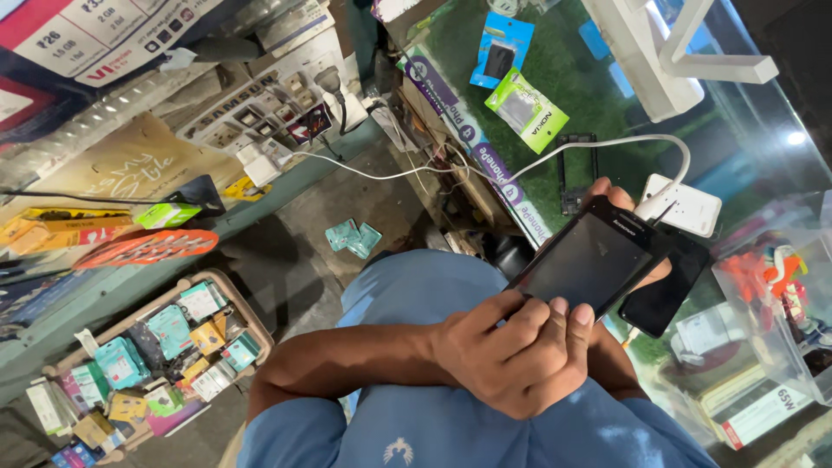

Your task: The person disassembles a mobile phone, removes the battery, and uses a screwdriver to adjust internal components. They repeatedly connect and disconnect a charging cable to test the device, then reinsert the battery and continue working on the motherboard.

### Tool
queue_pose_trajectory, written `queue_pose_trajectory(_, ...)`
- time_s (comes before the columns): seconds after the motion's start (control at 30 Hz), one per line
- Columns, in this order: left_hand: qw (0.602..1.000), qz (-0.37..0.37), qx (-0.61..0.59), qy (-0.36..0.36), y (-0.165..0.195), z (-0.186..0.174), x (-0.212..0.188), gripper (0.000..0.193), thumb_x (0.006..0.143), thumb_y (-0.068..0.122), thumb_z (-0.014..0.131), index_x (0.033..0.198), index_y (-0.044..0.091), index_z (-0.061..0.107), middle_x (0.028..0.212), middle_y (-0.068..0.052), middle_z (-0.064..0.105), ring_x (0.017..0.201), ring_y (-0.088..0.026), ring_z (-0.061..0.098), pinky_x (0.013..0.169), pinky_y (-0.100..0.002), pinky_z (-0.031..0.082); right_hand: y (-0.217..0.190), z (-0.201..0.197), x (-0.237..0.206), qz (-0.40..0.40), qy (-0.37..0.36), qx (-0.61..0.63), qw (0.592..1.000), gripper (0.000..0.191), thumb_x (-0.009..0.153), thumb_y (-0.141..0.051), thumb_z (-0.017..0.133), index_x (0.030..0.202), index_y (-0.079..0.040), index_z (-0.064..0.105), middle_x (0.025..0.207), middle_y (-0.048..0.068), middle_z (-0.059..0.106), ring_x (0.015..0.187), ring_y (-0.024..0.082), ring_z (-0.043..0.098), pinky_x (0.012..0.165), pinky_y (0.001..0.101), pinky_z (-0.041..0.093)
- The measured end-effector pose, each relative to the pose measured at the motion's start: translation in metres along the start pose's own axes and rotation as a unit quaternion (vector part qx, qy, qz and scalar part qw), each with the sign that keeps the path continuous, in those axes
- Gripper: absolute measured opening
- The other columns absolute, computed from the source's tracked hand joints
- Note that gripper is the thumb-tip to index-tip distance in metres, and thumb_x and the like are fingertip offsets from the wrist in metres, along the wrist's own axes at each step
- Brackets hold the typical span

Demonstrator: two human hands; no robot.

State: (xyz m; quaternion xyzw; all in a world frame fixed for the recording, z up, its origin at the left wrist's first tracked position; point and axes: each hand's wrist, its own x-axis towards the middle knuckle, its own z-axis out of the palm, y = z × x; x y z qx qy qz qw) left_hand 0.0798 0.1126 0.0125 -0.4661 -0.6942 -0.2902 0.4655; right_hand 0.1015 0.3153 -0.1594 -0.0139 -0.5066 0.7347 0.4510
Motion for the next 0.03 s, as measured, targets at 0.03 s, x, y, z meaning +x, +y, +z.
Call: queue_pose_trajectory(0.03,1.0,0.004,-0.001,0.0,-0.0018,-0.0009,-0.0003,0.004,0.099,0.0,0.073,0.1,0.003,0.073,0.096,-0.005,0.065,0.089,-0.017,0.065,0.071,-0.029,0.057,-0.0242,-0.01,-0.0019,-0.001,0.002,-0.001,1.0,0.022,0.12,-0.02,0.052,0.129,-0.002,0.061,0.133,0.023,0.063,0.125,0.033,0.061,0.123,0.0522,0.046)
